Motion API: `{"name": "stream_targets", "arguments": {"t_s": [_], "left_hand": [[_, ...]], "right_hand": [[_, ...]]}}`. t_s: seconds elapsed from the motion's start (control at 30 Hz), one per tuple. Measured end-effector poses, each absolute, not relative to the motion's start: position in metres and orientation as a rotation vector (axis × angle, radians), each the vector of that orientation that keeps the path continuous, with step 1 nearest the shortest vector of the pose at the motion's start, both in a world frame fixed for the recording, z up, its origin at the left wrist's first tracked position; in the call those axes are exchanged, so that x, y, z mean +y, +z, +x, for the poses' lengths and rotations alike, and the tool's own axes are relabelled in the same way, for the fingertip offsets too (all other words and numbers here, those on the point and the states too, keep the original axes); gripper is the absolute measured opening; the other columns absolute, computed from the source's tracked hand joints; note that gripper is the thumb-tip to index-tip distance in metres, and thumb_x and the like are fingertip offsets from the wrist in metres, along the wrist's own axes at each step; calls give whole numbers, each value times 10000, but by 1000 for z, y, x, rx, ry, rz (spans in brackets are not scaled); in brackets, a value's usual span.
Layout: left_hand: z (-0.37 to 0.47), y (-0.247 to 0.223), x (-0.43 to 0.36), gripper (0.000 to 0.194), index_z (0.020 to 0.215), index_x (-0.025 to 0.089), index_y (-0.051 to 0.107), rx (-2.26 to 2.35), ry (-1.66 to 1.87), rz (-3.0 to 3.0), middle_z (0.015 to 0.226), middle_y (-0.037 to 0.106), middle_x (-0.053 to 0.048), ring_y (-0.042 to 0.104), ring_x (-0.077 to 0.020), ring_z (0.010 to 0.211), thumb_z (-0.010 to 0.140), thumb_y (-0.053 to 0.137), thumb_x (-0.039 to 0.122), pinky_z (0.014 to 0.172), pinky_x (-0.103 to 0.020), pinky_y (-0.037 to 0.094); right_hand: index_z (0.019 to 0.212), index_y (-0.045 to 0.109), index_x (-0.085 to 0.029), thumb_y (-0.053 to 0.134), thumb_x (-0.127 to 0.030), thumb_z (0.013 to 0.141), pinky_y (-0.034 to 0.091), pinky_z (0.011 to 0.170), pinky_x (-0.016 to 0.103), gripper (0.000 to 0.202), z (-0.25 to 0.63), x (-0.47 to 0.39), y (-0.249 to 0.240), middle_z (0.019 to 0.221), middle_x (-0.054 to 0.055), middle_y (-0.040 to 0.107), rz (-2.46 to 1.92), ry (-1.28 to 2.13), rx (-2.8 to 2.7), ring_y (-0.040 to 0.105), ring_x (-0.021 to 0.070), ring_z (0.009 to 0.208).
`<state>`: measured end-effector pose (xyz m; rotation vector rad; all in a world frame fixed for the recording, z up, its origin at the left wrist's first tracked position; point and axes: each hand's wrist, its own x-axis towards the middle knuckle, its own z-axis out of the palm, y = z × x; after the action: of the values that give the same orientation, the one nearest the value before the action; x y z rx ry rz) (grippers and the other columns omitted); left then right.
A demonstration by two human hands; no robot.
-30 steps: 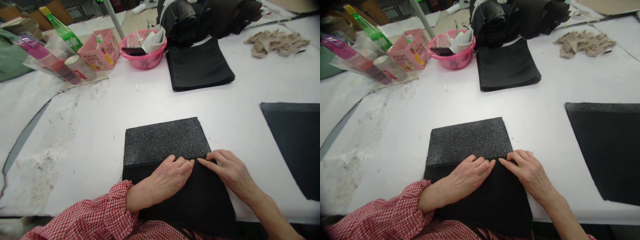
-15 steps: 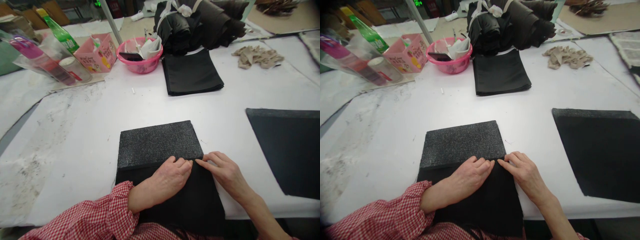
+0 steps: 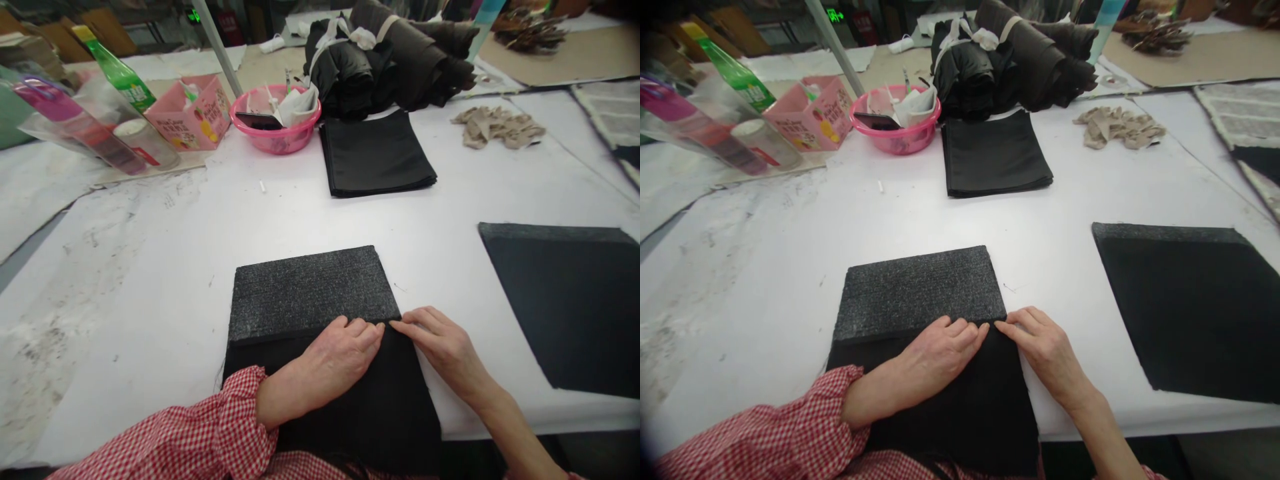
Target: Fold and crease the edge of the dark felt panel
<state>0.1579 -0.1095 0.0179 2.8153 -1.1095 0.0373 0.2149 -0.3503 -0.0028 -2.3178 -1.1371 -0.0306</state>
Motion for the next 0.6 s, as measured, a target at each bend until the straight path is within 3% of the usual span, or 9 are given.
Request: {"name": "stream_targets", "arguments": {"t_s": [0.27, 0.6], "left_hand": [[160, 17, -114, 382, 1371, 54, 390, -1084, 8, 2811, 1018, 521, -53, 476, -178, 878, 1013, 302, 151, 663, -348, 396], [163, 17, -122, 298, 1218, 90, 506, -1118, 21, 2820, 1041, 521, -66, 483, -179, 904, 1010, 299, 145, 692, -349, 411]], "right_hand": [[1226, 584, -206, 481, -92, 943, 494, 837, 354, 322, 213, -353, -4, 1051, 79, 592, -2316, -23, -1157, 544, 188, 997], [1251, 587, -235, 476, -114, 946, 517, 846, 379, 347, 212, -354, -4, 1050, 77, 613, -2308, -29, -1144, 567, 197, 991]]}}
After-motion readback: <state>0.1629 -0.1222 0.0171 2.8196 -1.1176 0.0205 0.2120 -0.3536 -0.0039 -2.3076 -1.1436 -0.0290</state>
